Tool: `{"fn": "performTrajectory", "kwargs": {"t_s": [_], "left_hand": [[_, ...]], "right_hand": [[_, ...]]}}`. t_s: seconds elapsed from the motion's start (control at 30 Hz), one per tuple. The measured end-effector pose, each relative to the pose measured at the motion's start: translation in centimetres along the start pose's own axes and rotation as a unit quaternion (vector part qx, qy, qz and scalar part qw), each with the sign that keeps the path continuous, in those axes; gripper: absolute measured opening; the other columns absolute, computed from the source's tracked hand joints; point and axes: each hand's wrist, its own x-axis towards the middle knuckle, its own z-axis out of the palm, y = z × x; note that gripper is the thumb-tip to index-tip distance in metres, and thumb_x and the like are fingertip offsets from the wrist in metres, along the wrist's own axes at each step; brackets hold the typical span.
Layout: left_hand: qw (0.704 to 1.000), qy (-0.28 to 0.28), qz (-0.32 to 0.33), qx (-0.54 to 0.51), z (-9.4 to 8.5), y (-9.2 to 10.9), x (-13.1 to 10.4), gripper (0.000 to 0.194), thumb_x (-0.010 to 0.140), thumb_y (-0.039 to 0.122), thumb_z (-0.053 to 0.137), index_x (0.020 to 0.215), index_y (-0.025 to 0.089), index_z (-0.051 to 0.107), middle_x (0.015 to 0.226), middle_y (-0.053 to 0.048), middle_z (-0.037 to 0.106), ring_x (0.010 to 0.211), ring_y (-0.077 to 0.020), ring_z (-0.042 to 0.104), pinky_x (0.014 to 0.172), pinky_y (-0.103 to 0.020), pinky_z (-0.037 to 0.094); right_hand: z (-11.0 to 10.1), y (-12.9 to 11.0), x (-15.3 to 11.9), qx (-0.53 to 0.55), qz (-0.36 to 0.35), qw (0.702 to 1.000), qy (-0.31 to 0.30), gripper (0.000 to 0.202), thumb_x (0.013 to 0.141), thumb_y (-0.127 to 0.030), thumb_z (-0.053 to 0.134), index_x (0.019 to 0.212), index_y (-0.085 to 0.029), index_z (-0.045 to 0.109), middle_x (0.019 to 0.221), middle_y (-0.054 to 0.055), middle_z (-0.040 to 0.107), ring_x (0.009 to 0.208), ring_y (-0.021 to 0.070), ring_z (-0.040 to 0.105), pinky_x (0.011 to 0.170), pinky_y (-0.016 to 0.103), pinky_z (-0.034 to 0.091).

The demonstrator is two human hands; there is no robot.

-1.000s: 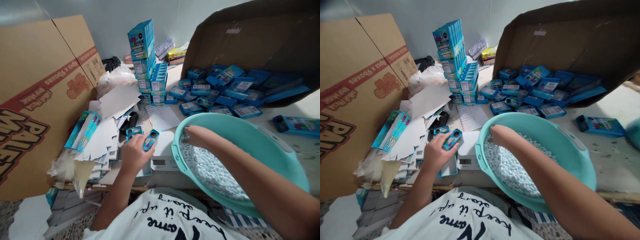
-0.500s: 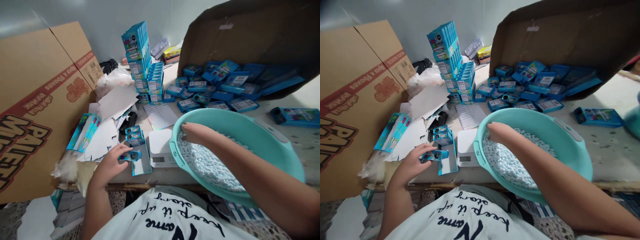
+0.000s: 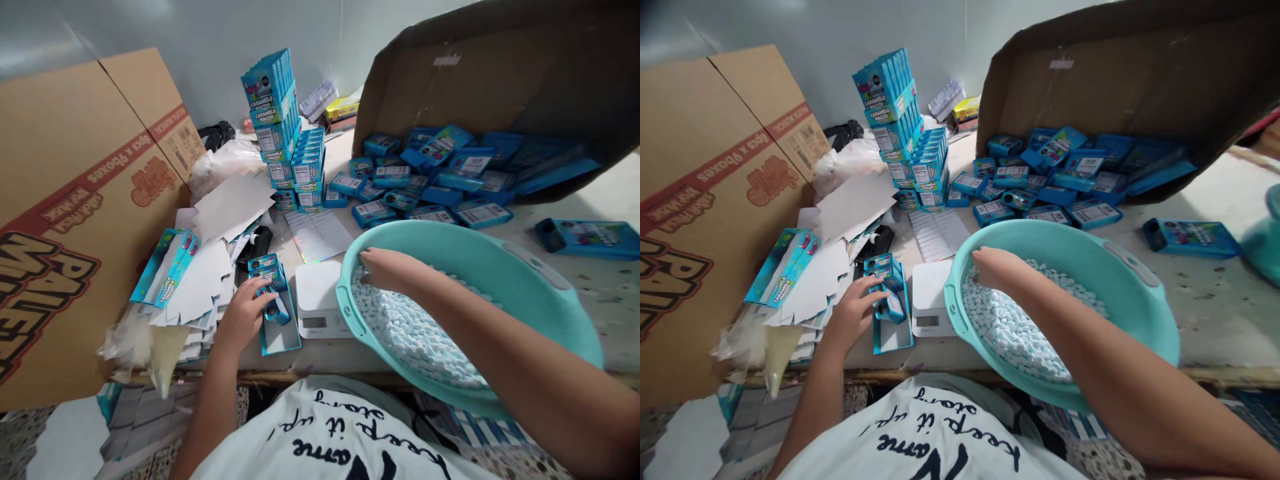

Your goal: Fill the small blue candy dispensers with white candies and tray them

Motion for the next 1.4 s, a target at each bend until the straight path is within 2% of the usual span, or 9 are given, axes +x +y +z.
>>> {"fn": "performTrajectory", "kwargs": {"t_s": [0.17,0.3,0.43,0.5,0.63,0.9,1.07,1.27,1.4], "left_hand": [[0.972,0.117,-0.205,0.005,1.5,2.6,-0.8,0.042,0.098,0.024,0.048,0.138,0.02,0.056,0.121,-0.012,0.065,0.112,-0.0244,0.066,0.102,-0.042,0.055],[0.944,0.042,-0.323,0.047,2.4,4.9,-0.3,0.078,0.086,0.056,0.068,0.148,0.014,0.046,0.129,-0.02,0.063,0.116,-0.0343,0.065,0.093,-0.043,0.056],[0.927,-0.02,-0.369,0.062,2.2,5.1,0.4,0.082,0.086,0.048,0.068,0.154,0.012,0.039,0.124,-0.021,0.068,0.105,-0.0353,0.07,0.082,-0.042,0.058],[0.936,-0.03,-0.348,0.048,1.7,4.5,0.3,0.078,0.086,0.036,0.066,0.156,0.015,0.038,0.124,-0.019,0.07,0.103,-0.0327,0.071,0.084,-0.041,0.058],[0.977,-0.076,-0.199,-0.012,0.3,2.4,0.0,0.07,0.085,0.016,0.062,0.153,0.021,0.046,0.13,-0.012,0.07,0.117,-0.0272,0.068,0.097,-0.039,0.057],[0.995,-0.079,-0.045,-0.032,-0.8,-1.0,0.3,0.052,0.088,0.004,0.052,0.132,0.027,0.066,0.132,-0.006,0.069,0.123,-0.0235,0.061,0.111,-0.048,0.052],[0.995,-0.041,-0.066,0.066,-0.7,-1.1,0.0,0.053,0.089,0.013,0.063,0.138,0.032,0.061,0.144,-0.007,0.058,0.135,-0.0302,0.048,0.118,-0.056,0.042],[0.987,-0.043,-0.129,0.092,0.0,-1.1,1.9,0.107,0.069,0.032,0.09,0.158,0.031,0.031,0.167,-0.013,0.026,0.156,-0.0382,0.022,0.126,-0.058,0.029],[0.982,-0.102,-0.137,0.077,1.2,-2.3,3.6,0.121,0.063,0.039,0.093,0.161,0.028,0.022,0.17,-0.016,0.02,0.157,-0.0405,0.019,0.126,-0.058,0.028]], "right_hand": [[0.4,0.1,0.7,0.004,0.001,1.0,-0.008,0.03,0.09,-0.02,0.07,0.114,-0.003,0.068,0.116,0.024,0.068,0.107,0.0356,0.069,0.086,0.037,0.054],[1.0,0.3,1.3,0.003,0.005,1.0,0.0,0.033,0.089,-0.019,0.07,0.118,-0.004,0.066,0.118,0.024,0.068,0.109,0.0364,0.069,0.09,0.04,0.055],[0.8,0.3,0.9,0.005,-0.002,1.0,0.004,0.031,0.09,-0.022,0.069,0.117,-0.006,0.067,0.12,0.023,0.068,0.11,0.0368,0.069,0.091,0.041,0.055],[0.6,0.3,0.6,0.006,-0.004,1.0,0.001,0.03,0.091,-0.022,0.069,0.115,-0.006,0.067,0.12,0.023,0.069,0.109,0.0364,0.069,0.09,0.04,0.055],[0.3,0.3,0.3,0.01,-0.004,1.0,-0.002,0.032,0.09,-0.021,0.069,0.118,-0.005,0.066,0.12,0.023,0.068,0.108,0.0353,0.07,0.087,0.038,0.055],[0.6,0.6,0.7,0.011,0.002,1.0,0.0,0.027,0.091,-0.026,0.07,0.113,-0.011,0.067,0.118,0.021,0.068,0.107,0.034,0.07,0.086,0.036,0.055],[0.6,0.7,0.7,0.013,0.004,1.0,-0.002,0.028,0.091,-0.025,0.07,0.114,-0.012,0.066,0.121,0.02,0.067,0.108,0.0333,0.07,0.086,0.036,0.055],[0.3,0.3,0.3,0.013,-0.003,1.0,-0.013,0.03,0.092,-0.021,0.065,0.117,-0.004,0.065,0.121,0.024,0.066,0.109,0.0364,0.068,0.087,0.038,0.054],[0.0,0.2,0.2,0.008,-0.004,1.0,-0.013,0.028,0.092,-0.021,0.066,0.116,-0.006,0.065,0.121,0.024,0.066,0.111,0.0355,0.068,0.086,0.036,0.053]]}}
